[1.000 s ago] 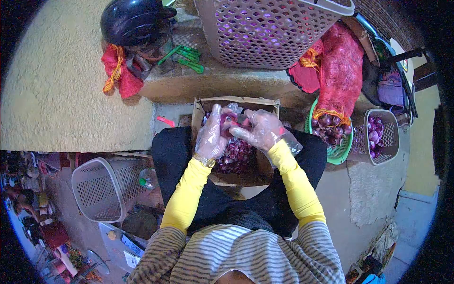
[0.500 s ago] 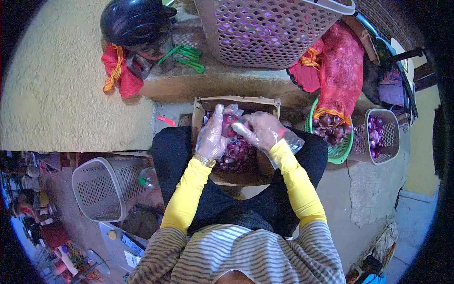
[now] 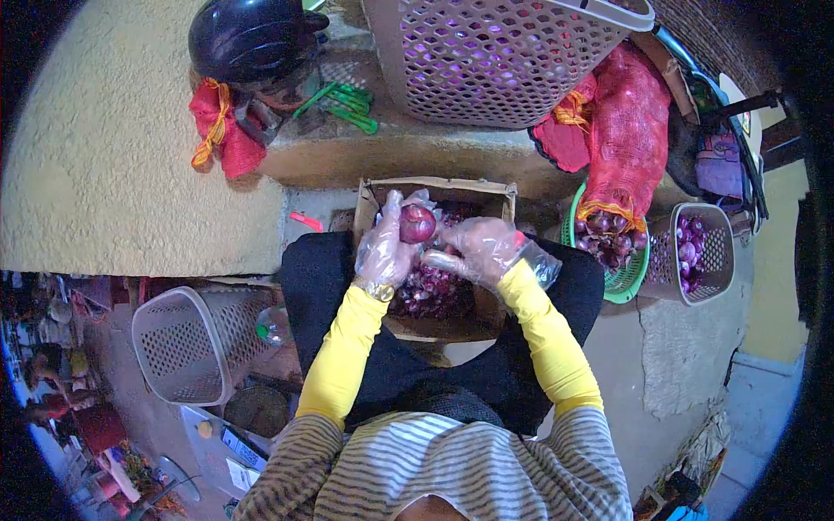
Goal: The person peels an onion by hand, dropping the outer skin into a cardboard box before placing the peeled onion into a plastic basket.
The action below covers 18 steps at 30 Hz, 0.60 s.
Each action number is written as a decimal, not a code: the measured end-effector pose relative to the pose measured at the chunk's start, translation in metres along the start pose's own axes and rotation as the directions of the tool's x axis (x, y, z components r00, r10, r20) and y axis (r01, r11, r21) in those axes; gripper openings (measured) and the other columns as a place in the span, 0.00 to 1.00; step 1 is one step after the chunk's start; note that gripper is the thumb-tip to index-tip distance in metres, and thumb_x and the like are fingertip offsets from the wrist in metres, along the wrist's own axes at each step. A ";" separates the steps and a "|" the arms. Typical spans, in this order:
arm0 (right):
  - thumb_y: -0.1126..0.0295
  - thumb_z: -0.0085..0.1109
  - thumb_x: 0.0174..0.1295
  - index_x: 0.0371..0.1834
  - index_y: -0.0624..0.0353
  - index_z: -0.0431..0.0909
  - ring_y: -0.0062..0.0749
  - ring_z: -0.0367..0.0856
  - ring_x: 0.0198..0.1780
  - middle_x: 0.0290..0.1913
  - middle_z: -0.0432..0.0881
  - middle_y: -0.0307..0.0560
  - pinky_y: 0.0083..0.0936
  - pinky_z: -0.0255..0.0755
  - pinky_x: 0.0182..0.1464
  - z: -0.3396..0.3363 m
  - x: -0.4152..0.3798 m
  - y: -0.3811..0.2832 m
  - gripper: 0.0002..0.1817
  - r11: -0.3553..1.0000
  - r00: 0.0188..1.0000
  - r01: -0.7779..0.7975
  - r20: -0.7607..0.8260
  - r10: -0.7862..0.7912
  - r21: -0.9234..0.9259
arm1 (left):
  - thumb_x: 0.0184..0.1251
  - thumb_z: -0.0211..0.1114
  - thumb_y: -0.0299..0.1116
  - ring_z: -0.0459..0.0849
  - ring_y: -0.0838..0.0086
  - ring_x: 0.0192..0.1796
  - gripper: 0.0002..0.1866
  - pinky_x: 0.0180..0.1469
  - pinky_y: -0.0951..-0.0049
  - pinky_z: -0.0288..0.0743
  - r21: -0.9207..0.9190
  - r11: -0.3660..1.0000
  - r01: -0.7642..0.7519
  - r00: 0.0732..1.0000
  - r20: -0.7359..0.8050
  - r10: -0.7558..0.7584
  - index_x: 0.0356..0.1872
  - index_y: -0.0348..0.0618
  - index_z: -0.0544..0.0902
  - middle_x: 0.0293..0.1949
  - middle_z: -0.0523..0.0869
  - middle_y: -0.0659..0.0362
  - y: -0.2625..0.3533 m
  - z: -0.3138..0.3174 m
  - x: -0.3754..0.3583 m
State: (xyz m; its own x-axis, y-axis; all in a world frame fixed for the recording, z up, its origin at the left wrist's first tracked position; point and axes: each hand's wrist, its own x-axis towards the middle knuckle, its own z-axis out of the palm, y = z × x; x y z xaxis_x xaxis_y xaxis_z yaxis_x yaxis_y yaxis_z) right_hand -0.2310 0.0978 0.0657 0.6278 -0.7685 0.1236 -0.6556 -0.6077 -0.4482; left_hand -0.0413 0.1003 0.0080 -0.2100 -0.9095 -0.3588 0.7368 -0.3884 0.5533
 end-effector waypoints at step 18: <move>0.41 0.58 0.67 0.35 0.55 0.84 0.53 0.85 0.38 0.32 0.84 0.55 0.47 0.77 0.42 -0.002 0.005 0.007 0.25 0.971 0.965 -0.224 -0.122 0.234 0.086 | 0.83 0.51 0.41 0.78 0.63 0.66 0.21 0.69 0.56 0.73 0.274 0.958 -0.085 0.972 0.233 0.019 0.66 0.37 0.74 0.63 0.79 0.49 -0.004 -0.003 -0.001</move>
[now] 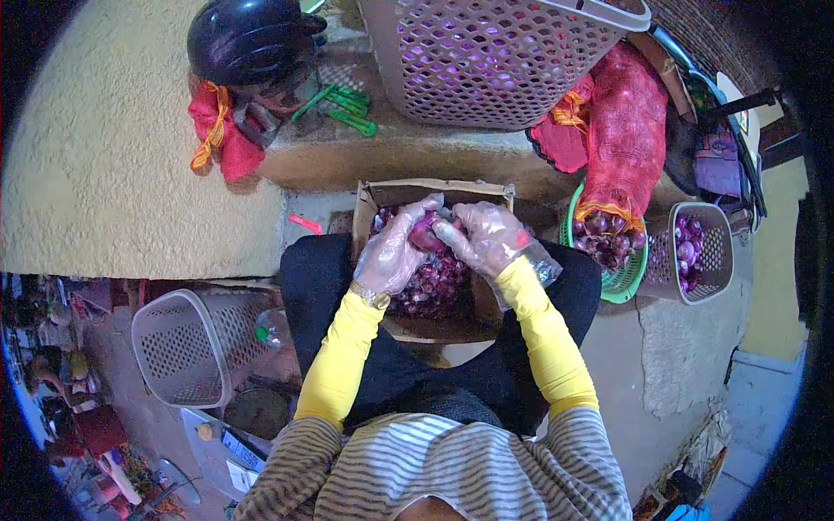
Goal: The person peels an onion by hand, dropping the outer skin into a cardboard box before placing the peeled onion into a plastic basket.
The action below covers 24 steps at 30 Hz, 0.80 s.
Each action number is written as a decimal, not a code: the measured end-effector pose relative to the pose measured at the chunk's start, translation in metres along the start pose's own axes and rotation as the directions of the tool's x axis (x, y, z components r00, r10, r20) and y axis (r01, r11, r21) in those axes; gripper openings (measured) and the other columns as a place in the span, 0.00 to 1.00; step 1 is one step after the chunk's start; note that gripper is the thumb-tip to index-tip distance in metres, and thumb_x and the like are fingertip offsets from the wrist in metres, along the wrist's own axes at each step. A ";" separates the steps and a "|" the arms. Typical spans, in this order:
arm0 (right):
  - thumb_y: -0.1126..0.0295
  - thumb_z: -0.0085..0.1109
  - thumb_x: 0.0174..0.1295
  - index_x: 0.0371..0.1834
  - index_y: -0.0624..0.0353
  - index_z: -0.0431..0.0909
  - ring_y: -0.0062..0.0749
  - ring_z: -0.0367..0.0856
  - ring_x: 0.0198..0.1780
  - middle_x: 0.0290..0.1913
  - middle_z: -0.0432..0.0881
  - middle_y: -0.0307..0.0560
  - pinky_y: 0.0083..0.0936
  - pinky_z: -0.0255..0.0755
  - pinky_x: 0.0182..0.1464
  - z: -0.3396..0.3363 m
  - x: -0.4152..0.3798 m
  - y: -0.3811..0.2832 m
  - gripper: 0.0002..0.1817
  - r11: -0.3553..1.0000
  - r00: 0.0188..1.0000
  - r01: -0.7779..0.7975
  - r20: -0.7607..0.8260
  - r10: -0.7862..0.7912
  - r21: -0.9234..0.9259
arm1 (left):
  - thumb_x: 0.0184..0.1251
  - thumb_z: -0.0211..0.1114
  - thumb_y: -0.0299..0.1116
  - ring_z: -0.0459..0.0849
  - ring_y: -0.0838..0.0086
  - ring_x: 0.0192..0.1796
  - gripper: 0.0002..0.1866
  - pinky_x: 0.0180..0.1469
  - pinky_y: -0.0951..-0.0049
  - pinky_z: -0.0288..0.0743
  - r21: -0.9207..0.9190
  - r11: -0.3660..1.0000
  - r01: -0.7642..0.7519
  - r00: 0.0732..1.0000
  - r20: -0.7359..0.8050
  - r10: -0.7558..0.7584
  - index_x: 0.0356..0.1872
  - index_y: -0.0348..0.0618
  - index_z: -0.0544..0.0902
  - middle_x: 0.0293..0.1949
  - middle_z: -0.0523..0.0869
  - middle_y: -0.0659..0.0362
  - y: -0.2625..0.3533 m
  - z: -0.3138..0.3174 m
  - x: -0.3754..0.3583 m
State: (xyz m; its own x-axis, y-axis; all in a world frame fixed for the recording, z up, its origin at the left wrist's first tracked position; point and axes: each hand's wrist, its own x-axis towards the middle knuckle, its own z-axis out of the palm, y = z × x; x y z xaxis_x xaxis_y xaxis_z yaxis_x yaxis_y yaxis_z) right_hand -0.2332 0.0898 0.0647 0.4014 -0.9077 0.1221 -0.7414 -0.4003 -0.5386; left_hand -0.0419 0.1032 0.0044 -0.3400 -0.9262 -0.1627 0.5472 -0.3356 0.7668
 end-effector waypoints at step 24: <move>0.42 0.57 0.67 0.29 0.54 0.83 0.55 0.84 0.32 0.26 0.83 0.54 0.49 0.76 0.36 -0.002 -0.011 -0.004 0.25 0.980 0.969 0.198 0.155 -0.193 -0.014 | 0.81 0.56 0.49 0.82 0.68 0.60 0.23 0.66 0.62 0.76 -0.159 0.986 0.059 0.975 -0.203 -0.091 0.59 0.39 0.79 0.53 0.84 0.54 -0.001 0.009 -0.007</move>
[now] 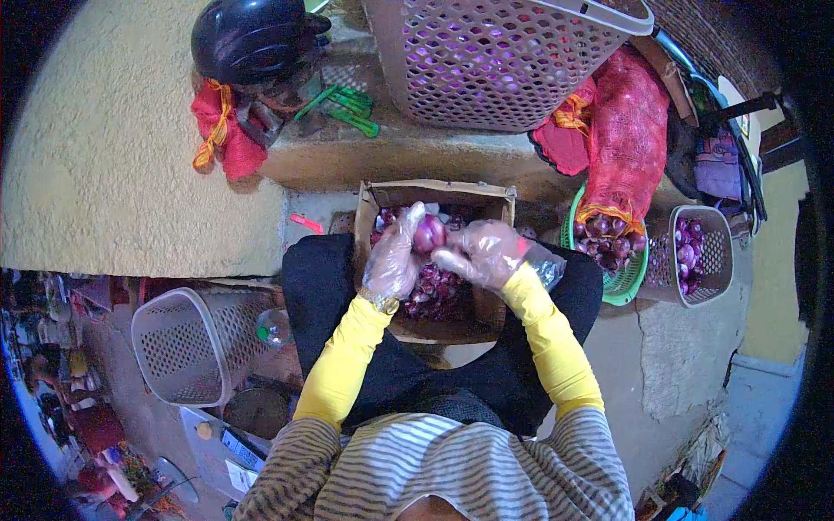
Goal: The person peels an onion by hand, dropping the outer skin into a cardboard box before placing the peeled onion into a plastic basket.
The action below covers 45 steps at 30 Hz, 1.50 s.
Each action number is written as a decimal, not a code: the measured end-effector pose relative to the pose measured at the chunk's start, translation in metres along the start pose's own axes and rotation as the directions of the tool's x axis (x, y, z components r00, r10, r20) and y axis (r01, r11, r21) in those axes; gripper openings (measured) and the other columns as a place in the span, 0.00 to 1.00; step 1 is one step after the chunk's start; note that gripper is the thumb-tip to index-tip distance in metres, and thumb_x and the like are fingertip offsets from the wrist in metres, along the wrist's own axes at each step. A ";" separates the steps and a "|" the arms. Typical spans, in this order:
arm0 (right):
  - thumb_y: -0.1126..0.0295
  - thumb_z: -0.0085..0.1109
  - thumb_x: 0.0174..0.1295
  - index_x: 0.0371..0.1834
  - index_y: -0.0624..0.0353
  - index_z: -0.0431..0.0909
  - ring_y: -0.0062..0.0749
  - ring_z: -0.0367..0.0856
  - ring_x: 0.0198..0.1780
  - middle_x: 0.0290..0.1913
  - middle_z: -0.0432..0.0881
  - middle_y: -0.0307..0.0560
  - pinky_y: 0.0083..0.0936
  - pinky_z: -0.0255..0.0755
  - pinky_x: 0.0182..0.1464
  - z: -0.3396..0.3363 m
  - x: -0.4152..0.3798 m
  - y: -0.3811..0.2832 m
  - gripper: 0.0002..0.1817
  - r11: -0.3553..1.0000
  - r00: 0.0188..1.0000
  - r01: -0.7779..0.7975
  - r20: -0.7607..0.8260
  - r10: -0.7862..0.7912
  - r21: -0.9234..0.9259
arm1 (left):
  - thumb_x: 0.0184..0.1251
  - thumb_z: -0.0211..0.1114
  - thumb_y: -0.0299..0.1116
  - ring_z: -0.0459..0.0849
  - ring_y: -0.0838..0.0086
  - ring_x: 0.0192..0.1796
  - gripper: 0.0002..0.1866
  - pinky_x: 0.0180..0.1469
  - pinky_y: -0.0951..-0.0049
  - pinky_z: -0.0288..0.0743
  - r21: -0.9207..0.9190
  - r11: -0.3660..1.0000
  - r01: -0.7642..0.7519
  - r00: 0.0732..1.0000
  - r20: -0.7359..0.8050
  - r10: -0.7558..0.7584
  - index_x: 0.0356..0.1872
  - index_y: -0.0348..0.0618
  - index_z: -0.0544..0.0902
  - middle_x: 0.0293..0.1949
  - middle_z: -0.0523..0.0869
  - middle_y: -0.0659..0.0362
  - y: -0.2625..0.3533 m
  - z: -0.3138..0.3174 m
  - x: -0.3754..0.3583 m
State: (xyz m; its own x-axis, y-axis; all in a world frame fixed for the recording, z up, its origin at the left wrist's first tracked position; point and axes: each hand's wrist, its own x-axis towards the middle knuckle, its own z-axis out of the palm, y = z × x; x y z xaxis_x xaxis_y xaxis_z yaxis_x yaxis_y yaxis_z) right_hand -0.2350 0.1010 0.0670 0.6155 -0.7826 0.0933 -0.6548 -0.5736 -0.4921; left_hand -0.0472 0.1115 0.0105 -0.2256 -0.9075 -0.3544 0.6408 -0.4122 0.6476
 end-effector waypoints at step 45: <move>0.39 0.57 0.66 0.29 0.50 0.85 0.52 0.85 0.31 0.28 0.85 0.51 0.46 0.78 0.36 0.014 0.000 -0.009 0.26 0.999 0.994 0.008 0.112 -0.013 0.047 | 0.77 0.62 0.42 0.80 0.62 0.64 0.24 0.69 0.57 0.76 -0.212 0.977 -0.010 0.999 -0.044 0.000 0.64 0.36 0.74 0.60 0.81 0.50 0.008 -0.005 0.008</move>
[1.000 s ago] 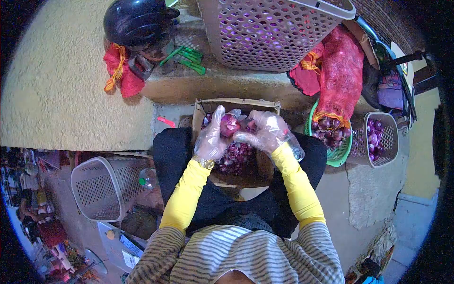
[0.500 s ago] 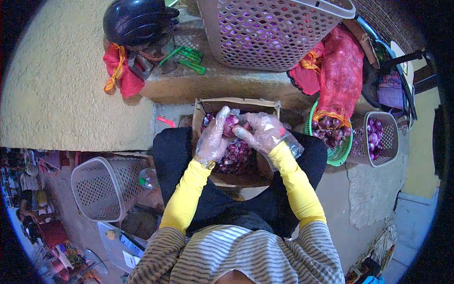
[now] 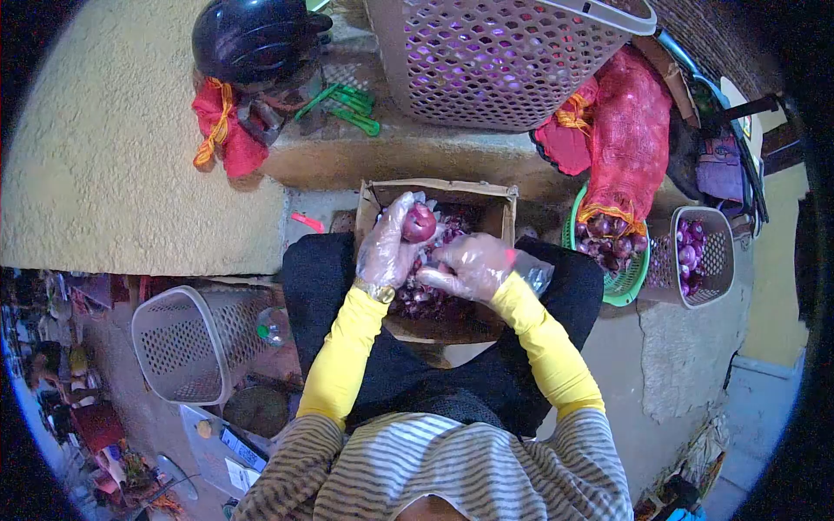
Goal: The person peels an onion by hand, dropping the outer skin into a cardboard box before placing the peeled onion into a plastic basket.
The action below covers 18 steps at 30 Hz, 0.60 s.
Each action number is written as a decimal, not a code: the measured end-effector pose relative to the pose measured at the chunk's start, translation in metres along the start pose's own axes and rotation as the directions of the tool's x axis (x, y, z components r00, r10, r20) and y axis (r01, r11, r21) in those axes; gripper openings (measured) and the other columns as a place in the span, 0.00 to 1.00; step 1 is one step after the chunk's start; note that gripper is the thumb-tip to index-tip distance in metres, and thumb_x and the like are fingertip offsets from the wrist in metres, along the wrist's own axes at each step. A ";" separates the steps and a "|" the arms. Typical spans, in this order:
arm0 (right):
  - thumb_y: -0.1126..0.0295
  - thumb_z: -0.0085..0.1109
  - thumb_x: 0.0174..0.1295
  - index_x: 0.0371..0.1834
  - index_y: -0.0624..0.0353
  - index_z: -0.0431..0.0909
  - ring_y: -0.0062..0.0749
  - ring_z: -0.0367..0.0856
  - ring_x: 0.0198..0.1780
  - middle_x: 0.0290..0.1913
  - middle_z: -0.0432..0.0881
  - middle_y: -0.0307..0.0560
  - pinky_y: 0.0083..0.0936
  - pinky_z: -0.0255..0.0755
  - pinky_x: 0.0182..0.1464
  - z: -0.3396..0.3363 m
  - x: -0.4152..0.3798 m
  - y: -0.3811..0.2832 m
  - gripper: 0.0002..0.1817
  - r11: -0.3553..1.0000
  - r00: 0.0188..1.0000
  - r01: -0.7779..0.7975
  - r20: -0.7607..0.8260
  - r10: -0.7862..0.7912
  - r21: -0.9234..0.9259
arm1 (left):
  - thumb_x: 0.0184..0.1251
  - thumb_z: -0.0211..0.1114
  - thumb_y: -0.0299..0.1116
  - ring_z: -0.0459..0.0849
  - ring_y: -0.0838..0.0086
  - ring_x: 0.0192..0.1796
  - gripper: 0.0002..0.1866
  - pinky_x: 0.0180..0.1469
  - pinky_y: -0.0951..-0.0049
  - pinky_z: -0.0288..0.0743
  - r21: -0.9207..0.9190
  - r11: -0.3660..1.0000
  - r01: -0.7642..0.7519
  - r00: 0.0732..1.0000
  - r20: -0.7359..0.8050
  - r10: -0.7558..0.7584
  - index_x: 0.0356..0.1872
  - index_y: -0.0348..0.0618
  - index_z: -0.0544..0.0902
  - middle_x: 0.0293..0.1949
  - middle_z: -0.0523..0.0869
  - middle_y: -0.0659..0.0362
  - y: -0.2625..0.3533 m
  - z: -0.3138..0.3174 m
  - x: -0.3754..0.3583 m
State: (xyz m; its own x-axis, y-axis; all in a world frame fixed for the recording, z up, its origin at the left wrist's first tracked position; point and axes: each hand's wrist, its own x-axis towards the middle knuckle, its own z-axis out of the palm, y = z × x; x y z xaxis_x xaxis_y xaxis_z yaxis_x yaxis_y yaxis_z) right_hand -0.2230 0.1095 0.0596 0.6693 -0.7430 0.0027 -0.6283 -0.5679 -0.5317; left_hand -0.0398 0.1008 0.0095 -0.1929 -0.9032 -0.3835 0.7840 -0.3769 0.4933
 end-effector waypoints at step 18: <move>0.39 0.68 0.56 0.40 0.54 0.84 0.49 0.86 0.36 0.31 0.86 0.50 0.44 0.78 0.39 -0.028 0.005 -0.003 0.28 0.988 0.959 -0.123 -0.244 0.142 0.094 | 0.78 0.58 0.54 0.84 0.69 0.56 0.27 0.64 0.65 0.77 0.193 0.979 0.067 0.993 0.082 -0.084 0.62 0.39 0.79 0.55 0.85 0.54 0.000 0.015 -0.011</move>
State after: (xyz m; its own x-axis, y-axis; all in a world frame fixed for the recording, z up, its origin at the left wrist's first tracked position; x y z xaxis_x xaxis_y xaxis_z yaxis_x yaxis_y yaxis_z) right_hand -0.2287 0.0971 0.0850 0.4557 -0.8801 0.1337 -0.6656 -0.4365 -0.6053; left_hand -0.0463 0.1082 0.0253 -0.3056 -0.8821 -0.3586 0.6408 -0.4691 0.6077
